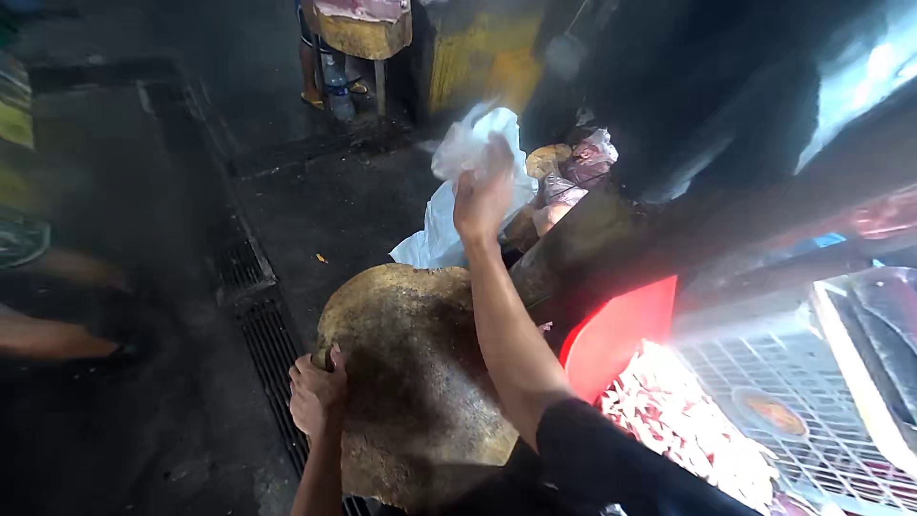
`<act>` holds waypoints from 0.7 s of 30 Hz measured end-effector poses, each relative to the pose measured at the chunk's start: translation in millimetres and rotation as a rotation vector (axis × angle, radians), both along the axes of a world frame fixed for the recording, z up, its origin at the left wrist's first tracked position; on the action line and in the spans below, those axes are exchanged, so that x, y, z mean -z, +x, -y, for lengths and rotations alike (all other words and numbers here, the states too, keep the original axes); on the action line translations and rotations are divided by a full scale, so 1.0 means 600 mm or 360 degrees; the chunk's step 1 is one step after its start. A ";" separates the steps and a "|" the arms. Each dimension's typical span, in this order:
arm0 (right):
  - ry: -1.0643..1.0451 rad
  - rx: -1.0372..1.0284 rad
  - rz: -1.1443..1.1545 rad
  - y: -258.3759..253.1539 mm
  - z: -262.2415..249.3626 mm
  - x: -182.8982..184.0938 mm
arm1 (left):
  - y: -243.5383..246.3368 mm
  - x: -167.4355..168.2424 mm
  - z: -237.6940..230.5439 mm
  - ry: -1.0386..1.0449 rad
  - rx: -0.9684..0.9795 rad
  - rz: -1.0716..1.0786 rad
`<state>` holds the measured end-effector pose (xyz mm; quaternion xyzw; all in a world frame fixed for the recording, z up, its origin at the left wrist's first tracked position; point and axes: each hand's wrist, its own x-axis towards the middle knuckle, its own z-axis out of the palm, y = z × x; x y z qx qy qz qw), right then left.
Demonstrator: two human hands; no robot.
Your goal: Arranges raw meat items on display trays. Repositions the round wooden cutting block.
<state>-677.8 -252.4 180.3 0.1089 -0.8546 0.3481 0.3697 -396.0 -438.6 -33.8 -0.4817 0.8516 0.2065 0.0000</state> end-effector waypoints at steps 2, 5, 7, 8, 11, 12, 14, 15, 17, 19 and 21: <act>0.0128 0.0063 -0.0119 -0.110 0.009 -0.012 | 0.000 0.005 0.003 -0.0017 -0.0014 -0.0022; 0.0332 0.0194 -0.0338 -0.272 0.001 -0.038 | 0.002 0.013 0.003 -0.0023 -0.0022 -0.0036; 0.0446 0.0240 -0.0405 -0.358 -0.017 -0.061 | 0.002 0.014 0.004 -0.0032 -0.0015 -0.0042; 0.0490 0.0237 -0.0423 -0.391 -0.028 -0.067 | 0.001 0.013 0.004 -0.0038 -0.0017 -0.0034; 0.0672 0.0292 -0.0198 -0.462 -0.073 -0.039 | -0.002 0.012 0.002 -0.0057 -0.0015 0.0009; 0.0742 0.0268 -0.0018 -0.476 -0.090 -0.012 | -0.005 0.011 0.002 -0.0060 -0.0016 0.0016; 0.0935 0.0151 0.0606 -0.490 -0.126 0.063 | -0.006 0.005 -0.001 -0.0053 -0.0013 0.0010; 0.0970 0.0076 0.0925 -0.489 -0.139 0.100 | -0.006 0.007 -0.001 -0.0059 -0.0007 0.0001; 0.0870 0.0077 0.1174 -0.472 -0.133 0.150 | -0.007 0.012 -0.002 -0.0088 0.0002 0.0002; 0.0677 0.0172 0.1044 -0.436 -0.109 0.174 | -0.010 0.011 -0.003 -0.0077 0.0008 0.0004; 0.0548 0.0228 0.0886 -0.374 -0.072 0.179 | -0.009 0.011 -0.004 -0.0059 0.0005 -0.0002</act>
